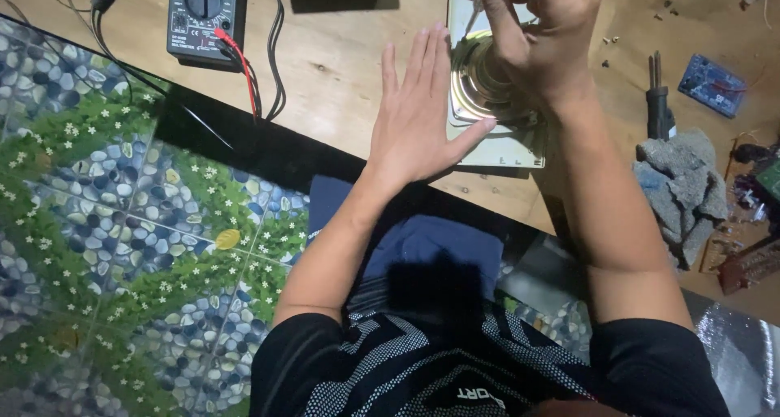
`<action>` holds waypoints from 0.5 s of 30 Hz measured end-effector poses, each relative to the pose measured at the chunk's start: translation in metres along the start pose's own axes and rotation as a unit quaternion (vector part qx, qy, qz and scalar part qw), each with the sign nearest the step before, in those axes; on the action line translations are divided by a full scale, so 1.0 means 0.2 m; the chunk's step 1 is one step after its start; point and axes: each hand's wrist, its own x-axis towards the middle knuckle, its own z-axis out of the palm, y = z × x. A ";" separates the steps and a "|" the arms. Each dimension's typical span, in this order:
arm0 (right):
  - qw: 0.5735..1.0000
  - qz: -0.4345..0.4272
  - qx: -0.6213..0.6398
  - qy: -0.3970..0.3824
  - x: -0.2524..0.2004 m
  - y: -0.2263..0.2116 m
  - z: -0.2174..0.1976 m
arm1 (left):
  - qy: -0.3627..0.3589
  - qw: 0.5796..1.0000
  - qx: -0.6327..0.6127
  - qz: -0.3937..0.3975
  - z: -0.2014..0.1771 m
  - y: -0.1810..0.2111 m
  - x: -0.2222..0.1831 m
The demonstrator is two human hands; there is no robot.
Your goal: Installing a speaker driver into a plastic panel using screws and a screwdriver.
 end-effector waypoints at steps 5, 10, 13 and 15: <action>0.998 -0.025 -0.050 0.026 0.00 -0.01 0.00 | 0.003 1.000 -0.009 -0.007 0.00 0.00 -0.01; 0.997 -0.006 -0.076 0.008 -0.01 0.00 -0.01 | 0.000 1.000 -0.012 -0.006 0.00 0.01 0.00; 0.998 0.011 -0.034 -0.048 0.00 0.01 -0.03 | 0.005 1.000 -0.021 0.003 0.00 0.00 0.00; 0.997 0.008 0.008 -0.078 0.02 -0.02 -0.04 | 0.017 0.999 -0.033 0.006 0.00 0.00 0.00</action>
